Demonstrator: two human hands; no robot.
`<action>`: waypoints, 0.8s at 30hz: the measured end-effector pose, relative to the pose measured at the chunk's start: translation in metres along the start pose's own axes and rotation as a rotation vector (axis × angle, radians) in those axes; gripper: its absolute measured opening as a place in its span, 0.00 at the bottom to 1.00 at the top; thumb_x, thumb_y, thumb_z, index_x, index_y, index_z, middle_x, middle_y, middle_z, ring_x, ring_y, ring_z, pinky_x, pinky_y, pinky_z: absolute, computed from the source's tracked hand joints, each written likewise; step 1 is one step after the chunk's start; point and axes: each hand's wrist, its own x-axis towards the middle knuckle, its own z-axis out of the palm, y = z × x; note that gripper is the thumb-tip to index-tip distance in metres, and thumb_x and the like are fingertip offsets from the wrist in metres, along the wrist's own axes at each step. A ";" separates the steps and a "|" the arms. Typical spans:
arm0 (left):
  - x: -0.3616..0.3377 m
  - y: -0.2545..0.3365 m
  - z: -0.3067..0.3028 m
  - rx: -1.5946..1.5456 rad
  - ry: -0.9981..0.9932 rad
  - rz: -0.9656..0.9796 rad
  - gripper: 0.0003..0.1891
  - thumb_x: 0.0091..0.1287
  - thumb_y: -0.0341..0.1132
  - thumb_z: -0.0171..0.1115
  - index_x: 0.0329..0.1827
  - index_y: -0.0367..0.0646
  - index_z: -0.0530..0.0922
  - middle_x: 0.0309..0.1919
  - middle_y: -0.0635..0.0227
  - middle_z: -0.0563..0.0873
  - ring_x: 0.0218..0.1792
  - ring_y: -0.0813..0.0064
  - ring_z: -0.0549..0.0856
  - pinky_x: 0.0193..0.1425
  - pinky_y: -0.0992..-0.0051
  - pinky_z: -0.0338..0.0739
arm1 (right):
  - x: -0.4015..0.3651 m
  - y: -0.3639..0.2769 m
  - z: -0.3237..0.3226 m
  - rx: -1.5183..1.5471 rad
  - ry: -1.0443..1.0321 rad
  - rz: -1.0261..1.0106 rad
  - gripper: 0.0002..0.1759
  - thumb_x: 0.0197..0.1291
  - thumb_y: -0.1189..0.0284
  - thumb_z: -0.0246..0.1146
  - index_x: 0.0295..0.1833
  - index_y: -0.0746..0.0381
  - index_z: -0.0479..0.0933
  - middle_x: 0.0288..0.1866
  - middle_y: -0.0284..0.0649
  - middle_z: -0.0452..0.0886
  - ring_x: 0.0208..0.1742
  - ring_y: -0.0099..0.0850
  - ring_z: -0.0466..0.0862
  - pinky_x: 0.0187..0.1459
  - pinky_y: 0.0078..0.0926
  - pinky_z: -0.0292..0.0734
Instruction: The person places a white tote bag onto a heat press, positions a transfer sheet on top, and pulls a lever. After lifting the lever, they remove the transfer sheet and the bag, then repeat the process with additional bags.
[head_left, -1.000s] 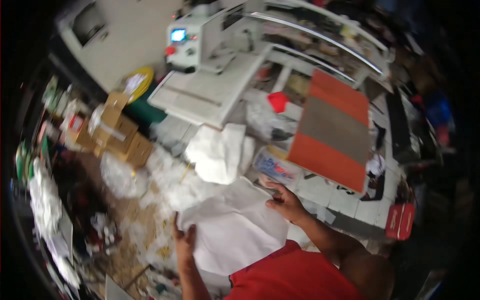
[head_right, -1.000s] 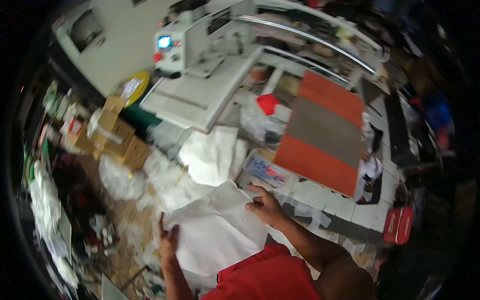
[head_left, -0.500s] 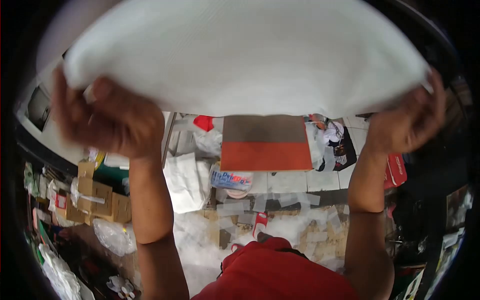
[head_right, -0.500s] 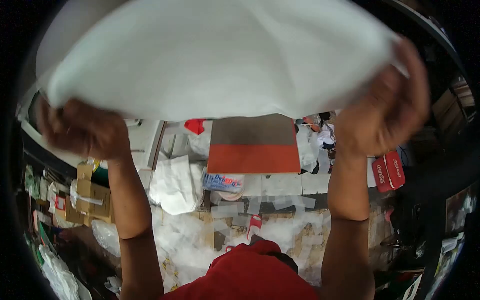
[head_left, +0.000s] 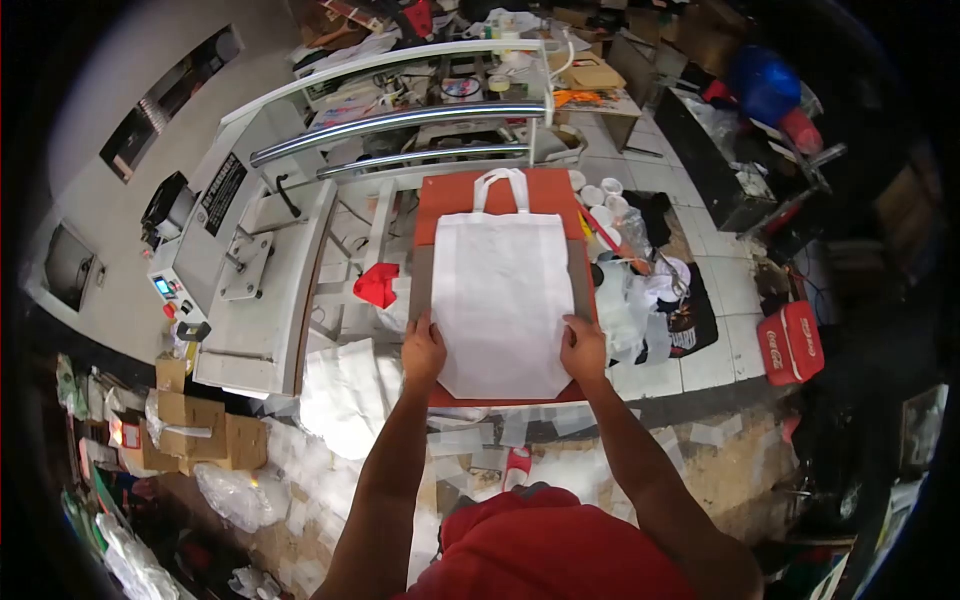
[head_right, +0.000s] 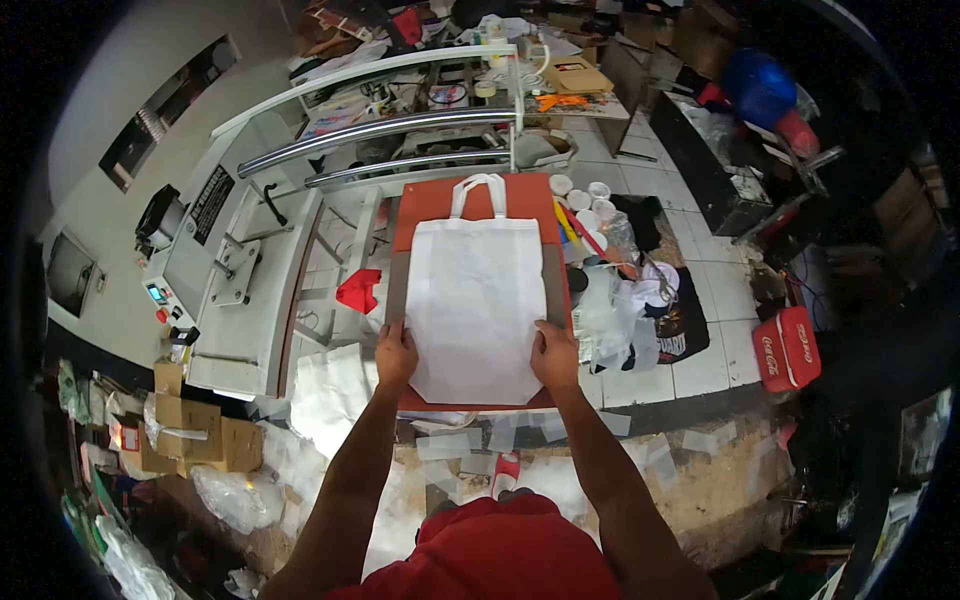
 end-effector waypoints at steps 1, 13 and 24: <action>0.001 -0.003 0.001 -0.066 0.017 0.028 0.19 0.65 0.33 0.56 0.61 0.45 0.76 0.47 0.51 0.80 0.41 0.45 0.82 0.47 0.55 0.79 | -0.001 0.003 0.000 0.044 -0.086 0.032 0.14 0.58 0.74 0.62 0.51 0.59 0.79 0.35 0.44 0.82 0.42 0.45 0.80 0.46 0.45 0.73; -0.004 -0.007 -0.004 -0.052 0.199 -0.236 0.19 0.62 0.35 0.63 0.55 0.38 0.76 0.47 0.50 0.79 0.49 0.47 0.78 0.55 0.57 0.75 | -0.007 0.019 0.001 -0.001 0.209 0.150 0.16 0.58 0.79 0.56 0.52 0.69 0.78 0.45 0.52 0.78 0.46 0.49 0.80 0.47 0.41 0.77; -0.001 -0.017 -0.003 -0.143 0.204 -0.275 0.11 0.61 0.32 0.61 0.43 0.37 0.78 0.35 0.56 0.83 0.45 0.52 0.79 0.51 0.57 0.74 | -0.009 0.026 0.004 0.087 0.156 0.253 0.15 0.54 0.77 0.59 0.48 0.69 0.79 0.46 0.54 0.77 0.49 0.52 0.78 0.51 0.45 0.75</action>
